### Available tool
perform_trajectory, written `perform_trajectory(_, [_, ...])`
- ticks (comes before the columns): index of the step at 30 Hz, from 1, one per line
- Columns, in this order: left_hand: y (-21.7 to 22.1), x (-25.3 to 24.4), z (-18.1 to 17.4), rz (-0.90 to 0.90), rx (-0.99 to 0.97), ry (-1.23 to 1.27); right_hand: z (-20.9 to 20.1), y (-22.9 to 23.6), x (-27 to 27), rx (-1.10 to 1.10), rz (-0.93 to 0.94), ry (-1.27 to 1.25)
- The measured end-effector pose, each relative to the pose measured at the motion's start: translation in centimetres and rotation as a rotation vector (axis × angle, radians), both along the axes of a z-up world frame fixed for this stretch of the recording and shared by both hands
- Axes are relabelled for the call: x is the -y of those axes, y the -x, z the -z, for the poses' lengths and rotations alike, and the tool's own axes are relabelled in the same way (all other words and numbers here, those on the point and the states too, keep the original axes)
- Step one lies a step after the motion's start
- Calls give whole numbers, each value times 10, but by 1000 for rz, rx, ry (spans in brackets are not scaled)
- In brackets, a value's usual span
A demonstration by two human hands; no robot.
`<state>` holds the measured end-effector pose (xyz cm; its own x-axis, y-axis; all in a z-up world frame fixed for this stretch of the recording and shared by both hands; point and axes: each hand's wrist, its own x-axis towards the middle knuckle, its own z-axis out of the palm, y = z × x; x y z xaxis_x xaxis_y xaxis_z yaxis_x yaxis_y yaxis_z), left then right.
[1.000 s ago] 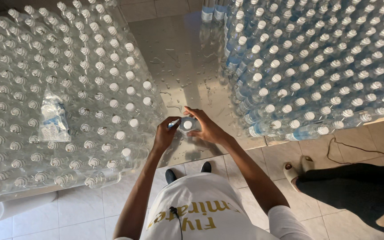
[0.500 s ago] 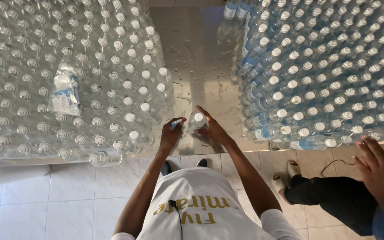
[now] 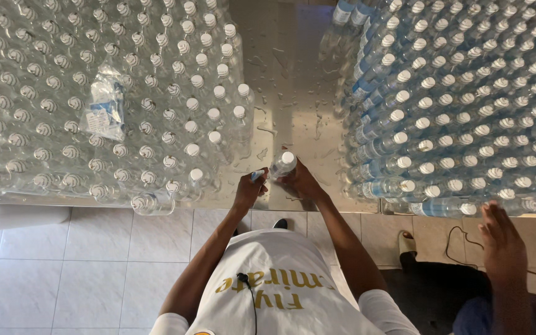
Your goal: The person stands between two large stacks of plastic water bottles and repeatedly applies small labels to the caps of the bottles on the left stack. They pick up a bottle, apply a label, and place it back in the stack while another person works on the right stack.
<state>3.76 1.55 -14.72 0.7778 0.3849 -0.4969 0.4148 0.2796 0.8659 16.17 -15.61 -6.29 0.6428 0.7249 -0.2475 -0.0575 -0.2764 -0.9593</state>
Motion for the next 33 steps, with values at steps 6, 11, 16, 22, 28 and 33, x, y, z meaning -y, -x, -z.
perform_trajectory(6, [2, 3, -15, 20, 34, -58, -19, 6, -2, 15, 1, 71])
perform_trajectory(11, [0, 1, -44, 104, 15, -208, -47, 14, -10, 50, -1, 102])
perform_trajectory(16, [-5, 0, -41, 145, 13, -273, -27, 14, -8, 26, 28, 95])
perform_trajectory(22, [-9, -9, -27, 178, 13, -161, -32, 33, -15, 92, 165, -65])
perform_trajectory(28, [-8, -12, -29, 157, 41, -27, -6, 46, -14, 316, 451, 115])
perform_trajectory(33, [-14, -19, -20, 74, 24, 26, 1, -7, -26, 296, 636, 143])
